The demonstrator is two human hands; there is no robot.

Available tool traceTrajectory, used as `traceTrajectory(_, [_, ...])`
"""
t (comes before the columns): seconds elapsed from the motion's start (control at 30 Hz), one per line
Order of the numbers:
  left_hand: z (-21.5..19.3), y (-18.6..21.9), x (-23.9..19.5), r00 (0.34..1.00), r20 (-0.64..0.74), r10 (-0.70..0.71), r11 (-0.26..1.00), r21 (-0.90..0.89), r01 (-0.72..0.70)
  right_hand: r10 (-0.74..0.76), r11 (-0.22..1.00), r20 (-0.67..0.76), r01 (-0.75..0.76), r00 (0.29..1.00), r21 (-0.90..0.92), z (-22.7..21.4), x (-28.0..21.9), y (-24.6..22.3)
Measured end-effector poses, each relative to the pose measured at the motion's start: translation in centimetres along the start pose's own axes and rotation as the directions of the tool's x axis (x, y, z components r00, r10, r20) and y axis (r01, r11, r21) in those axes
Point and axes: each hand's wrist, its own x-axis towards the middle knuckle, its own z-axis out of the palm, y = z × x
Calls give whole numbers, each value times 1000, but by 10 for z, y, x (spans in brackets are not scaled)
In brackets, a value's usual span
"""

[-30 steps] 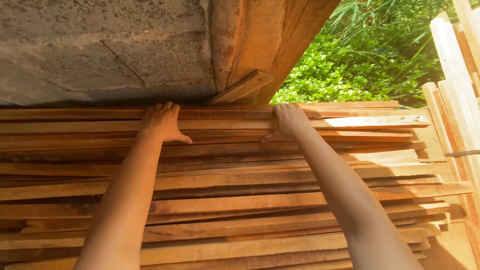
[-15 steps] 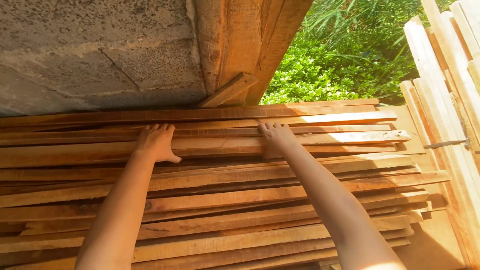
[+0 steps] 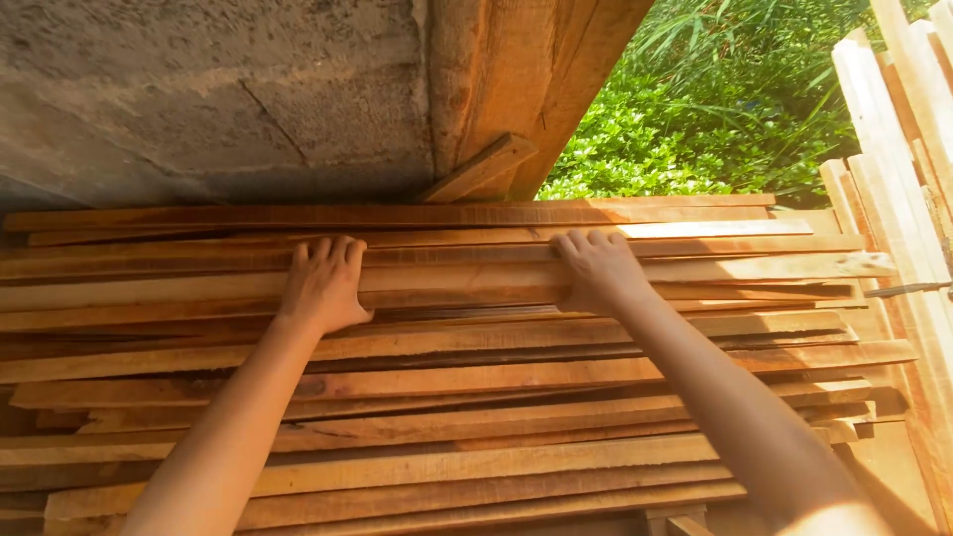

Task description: The person stacks thin wooden planks onto a wooden frame structure. They pick up planks from a pile and place them one by one onto the frame, aligning them carefully. The task involves repetitive handling of the wood pieces to build up a stack.

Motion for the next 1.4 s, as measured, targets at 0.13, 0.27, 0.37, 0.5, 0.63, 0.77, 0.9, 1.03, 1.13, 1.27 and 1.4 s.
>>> traceTrajectory(0.13, [-16,28,-46,998,-60,37,999,2,-37,12,1000,46,-11,999,-15,-36,-59,8])
traceTrajectory(0.27, [-56,70,-109,993,-72,90,968,-228,-105,38,999,107,-34,994,-42,-60,-136,3])
traceTrajectory(0.37, [-58,81,-138,987,84,136,917,-387,-93,32,998,182,-42,983,52,-28,-183,-5])
traceTrajectory(0.5, [-57,89,-164,921,315,227,933,-340,-114,33,988,120,-51,992,146,26,-219,-23])
traceTrajectory(0.63, [-75,91,-183,913,355,201,943,-322,-83,54,993,44,-58,998,98,3,-232,-49])
traceTrajectory(0.77, [-48,86,-177,944,300,137,920,-392,-9,-47,926,192,-29,980,377,-41,-230,-53])
traceTrajectory(0.9, [-19,76,-165,951,304,-53,942,-301,149,-18,864,82,-26,996,503,-36,-202,-64])
traceTrajectory(1.03, [42,76,-153,930,334,-156,942,-233,242,86,868,117,-131,989,479,-5,-174,-109])
traceTrajectory(1.13, [38,73,-158,937,327,-125,948,-240,210,136,878,73,-154,988,453,28,-175,-123])
traceTrajectory(1.27, [-30,75,-178,968,250,2,943,-321,81,108,935,-222,-23,969,353,57,-184,-98])
traceTrajectory(1.4, [-83,78,-207,979,186,83,950,-312,-21,124,931,-445,51,887,362,17,-215,-53])
